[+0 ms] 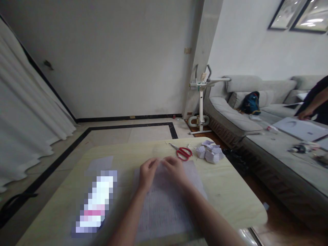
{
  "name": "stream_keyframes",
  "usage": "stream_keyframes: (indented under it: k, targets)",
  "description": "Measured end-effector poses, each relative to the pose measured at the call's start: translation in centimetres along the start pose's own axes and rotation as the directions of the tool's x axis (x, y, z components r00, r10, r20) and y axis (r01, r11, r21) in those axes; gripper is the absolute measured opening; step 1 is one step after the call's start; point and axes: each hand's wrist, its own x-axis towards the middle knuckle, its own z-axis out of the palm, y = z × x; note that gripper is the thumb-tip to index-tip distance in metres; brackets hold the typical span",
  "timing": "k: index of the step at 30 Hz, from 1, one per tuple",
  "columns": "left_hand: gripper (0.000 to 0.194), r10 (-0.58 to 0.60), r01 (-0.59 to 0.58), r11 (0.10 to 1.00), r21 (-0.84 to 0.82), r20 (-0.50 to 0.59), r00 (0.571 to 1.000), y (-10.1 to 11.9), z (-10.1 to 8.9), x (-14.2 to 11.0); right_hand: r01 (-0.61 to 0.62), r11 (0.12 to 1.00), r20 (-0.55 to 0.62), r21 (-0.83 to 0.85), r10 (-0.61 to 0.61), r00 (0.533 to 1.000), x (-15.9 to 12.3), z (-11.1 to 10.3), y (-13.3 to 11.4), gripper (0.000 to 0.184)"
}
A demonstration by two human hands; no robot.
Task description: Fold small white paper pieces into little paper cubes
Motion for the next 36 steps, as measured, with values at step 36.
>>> stream_keyframes:
  k: [36]
  targets:
    - [0.026, -0.012, 0.013, 1.000, -0.024, 0.034, 0.999, 0.25, -0.20, -0.02, 0.055, 0.998, -0.028, -0.001, -0.055, 0.998, -0.09, -0.64, -0.78, 0.019]
